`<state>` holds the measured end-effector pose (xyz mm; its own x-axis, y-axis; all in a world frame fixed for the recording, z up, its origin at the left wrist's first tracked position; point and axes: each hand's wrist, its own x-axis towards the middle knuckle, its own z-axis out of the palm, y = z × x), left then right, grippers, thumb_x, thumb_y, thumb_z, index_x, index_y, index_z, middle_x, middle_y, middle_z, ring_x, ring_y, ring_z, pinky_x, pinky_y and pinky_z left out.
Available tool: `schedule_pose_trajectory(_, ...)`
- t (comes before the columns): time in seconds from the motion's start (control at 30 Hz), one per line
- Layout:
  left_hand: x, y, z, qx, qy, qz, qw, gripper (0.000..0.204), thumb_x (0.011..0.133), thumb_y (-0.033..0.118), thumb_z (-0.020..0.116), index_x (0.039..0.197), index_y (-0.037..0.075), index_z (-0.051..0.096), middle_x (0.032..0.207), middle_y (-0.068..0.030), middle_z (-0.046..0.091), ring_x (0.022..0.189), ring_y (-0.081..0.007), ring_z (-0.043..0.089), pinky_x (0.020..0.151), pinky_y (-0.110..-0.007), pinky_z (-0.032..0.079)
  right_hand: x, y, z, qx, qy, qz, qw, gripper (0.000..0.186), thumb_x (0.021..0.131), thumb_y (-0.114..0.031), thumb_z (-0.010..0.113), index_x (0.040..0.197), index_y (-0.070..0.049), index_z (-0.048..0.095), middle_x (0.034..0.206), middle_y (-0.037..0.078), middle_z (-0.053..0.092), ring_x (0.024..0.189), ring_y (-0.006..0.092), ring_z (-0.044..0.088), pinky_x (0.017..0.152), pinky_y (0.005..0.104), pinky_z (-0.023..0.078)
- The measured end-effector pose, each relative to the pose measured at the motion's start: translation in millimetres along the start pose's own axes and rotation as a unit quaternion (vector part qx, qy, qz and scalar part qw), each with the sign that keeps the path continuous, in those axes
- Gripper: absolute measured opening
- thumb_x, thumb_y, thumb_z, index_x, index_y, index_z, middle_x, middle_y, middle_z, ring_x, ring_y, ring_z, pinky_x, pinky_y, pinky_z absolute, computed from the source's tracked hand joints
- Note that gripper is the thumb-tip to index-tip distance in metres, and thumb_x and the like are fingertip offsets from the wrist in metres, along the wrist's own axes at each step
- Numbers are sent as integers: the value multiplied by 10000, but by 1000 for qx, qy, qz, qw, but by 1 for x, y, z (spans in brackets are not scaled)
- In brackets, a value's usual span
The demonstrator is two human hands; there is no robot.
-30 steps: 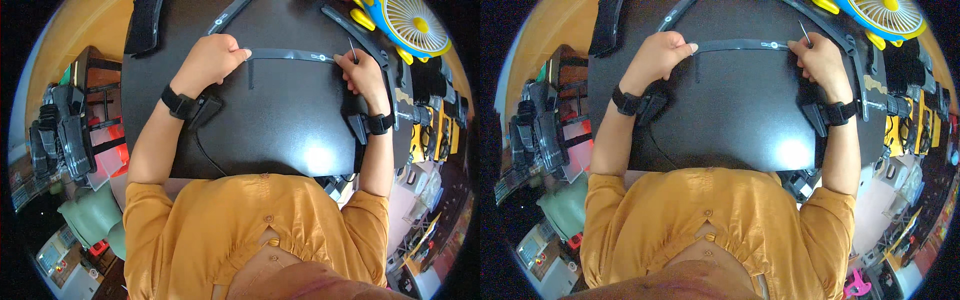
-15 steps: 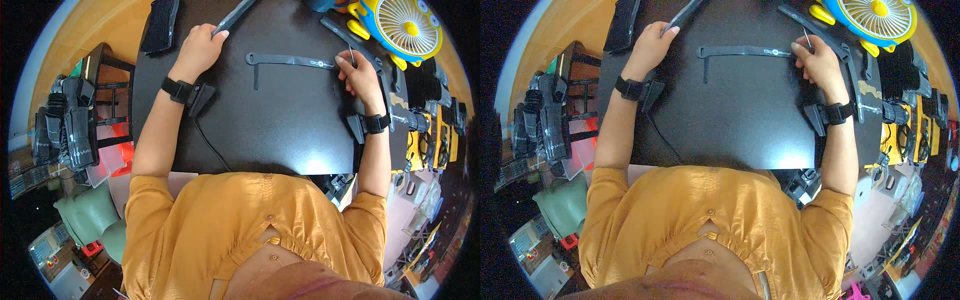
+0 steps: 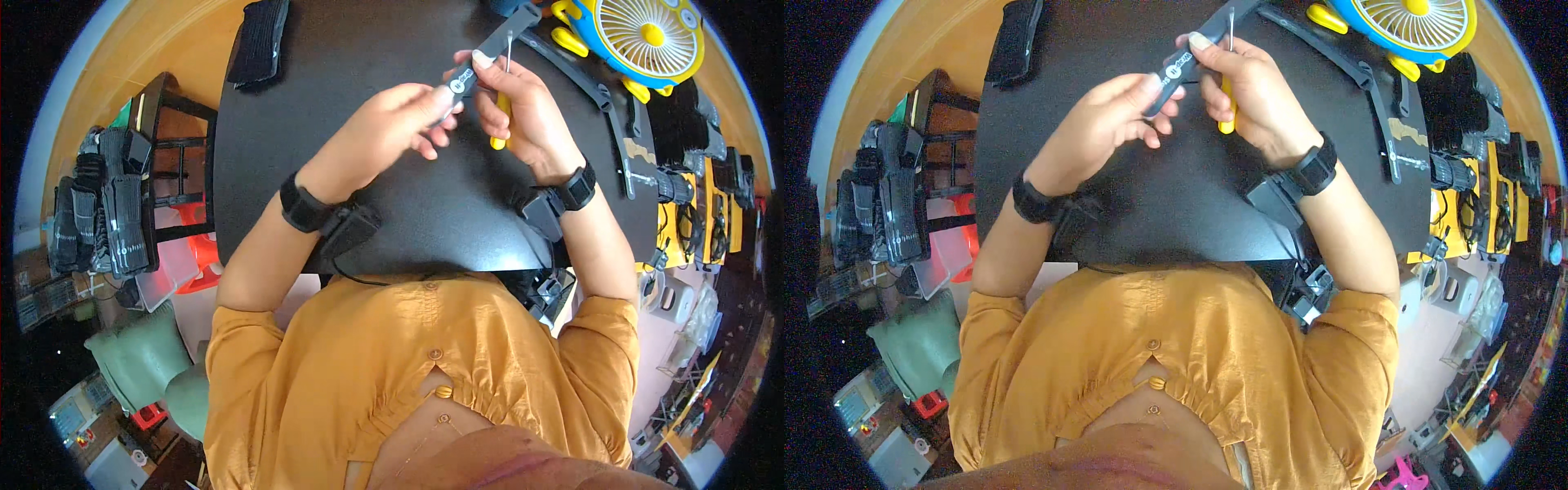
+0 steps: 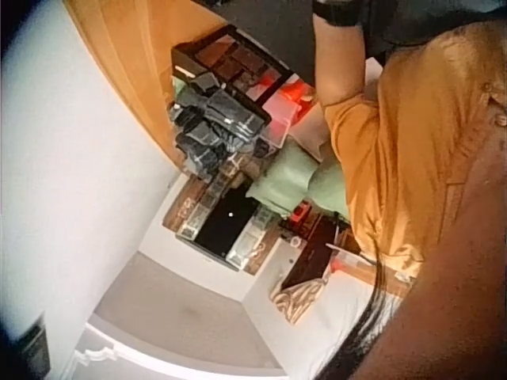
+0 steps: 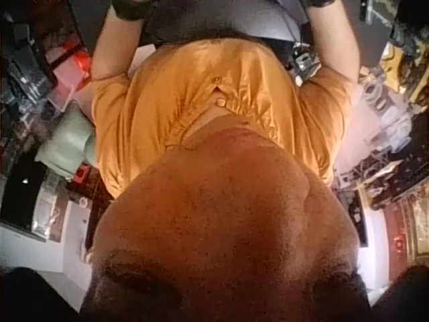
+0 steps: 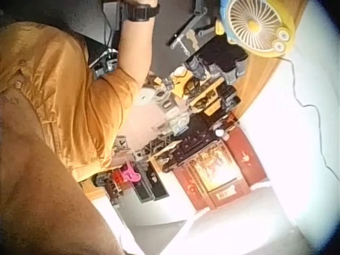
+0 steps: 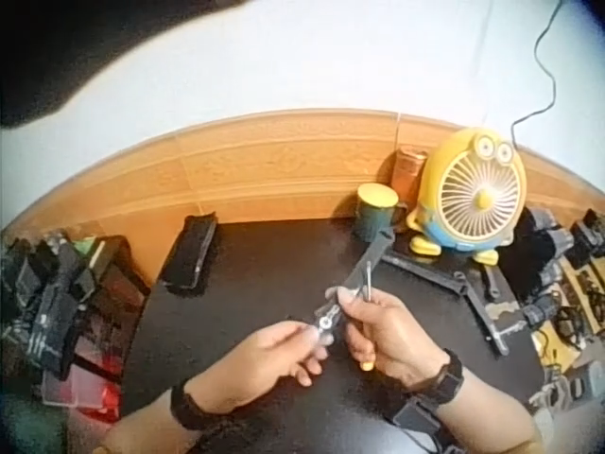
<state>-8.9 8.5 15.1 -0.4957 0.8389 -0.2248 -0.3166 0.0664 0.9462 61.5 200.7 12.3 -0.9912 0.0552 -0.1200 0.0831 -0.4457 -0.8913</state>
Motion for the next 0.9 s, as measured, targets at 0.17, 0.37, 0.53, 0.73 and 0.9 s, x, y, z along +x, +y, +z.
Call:
schedule_pose_trajectory(0.17, -6, -7, -13, -158, -137, -41, 977, 406, 1013, 284, 452, 1245, -36, 543, 1039, -63, 615, 877, -133, 591, 733, -249, 476, 5, 13, -3, 85, -83, 20, 993, 319, 988, -210, 522, 1197, 28, 551, 955, 126, 667, 435, 25, 356, 381, 180, 296)
schedule_pose_trajectory(0.37, -5, -17, -19, -129, -144, -49, 980, 381, 978, 231, 534, 1251, -34, 530, 1026, -64, 612, 844, -124, 580, 709, -229, 462, -4, 11, 0, 9, -107, 59, 992, 357, 1010, -297, 487, 1193, 1, 559, 855, 76, 667, 445, 33, 373, 383, 181, 290)
schedule_pose_trajectory(0.53, 2, -27, -33, -211, -36, 28, 976, 305, 1002, 157, 488, 1235, -36, 526, 1071, -107, 624, 951, -187, 627, 855, -298, 521, -9, 19, 5, -293, 48, -69, 952, 311, 1020, -319, 453, 1051, -45, 598, 780, 29, 643, 544, 98, 512, 494, 234, 413)
schedule_pose_trajectory(0.73, 3, -30, -28, -317, -12, 63, 946, 319, 1012, 214, 481, 1228, -15, 531, 1081, -91, 617, 965, -181, 612, 885, -295, 498, -23, 29, 21, -484, 6, -180, 857, 119, 956, -147, 534, 999, -62, 605, 759, 124, 619, 696, 290, 641, 628, 373, 504)
schedule_pose_trajectory(0.9, 2, -33, -24, -340, -26, 67, 938, 334, 1012, 240, 484, 1237, -3, 530, 1088, -80, 606, 956, -163, 594, 885, -286, 488, -25, 32, 22, -526, 11, -196, 828, 117, 945, -156, 549, 1015, -84, 608, 793, 140, 624, 730, 346, 634, 630, 404, 505)
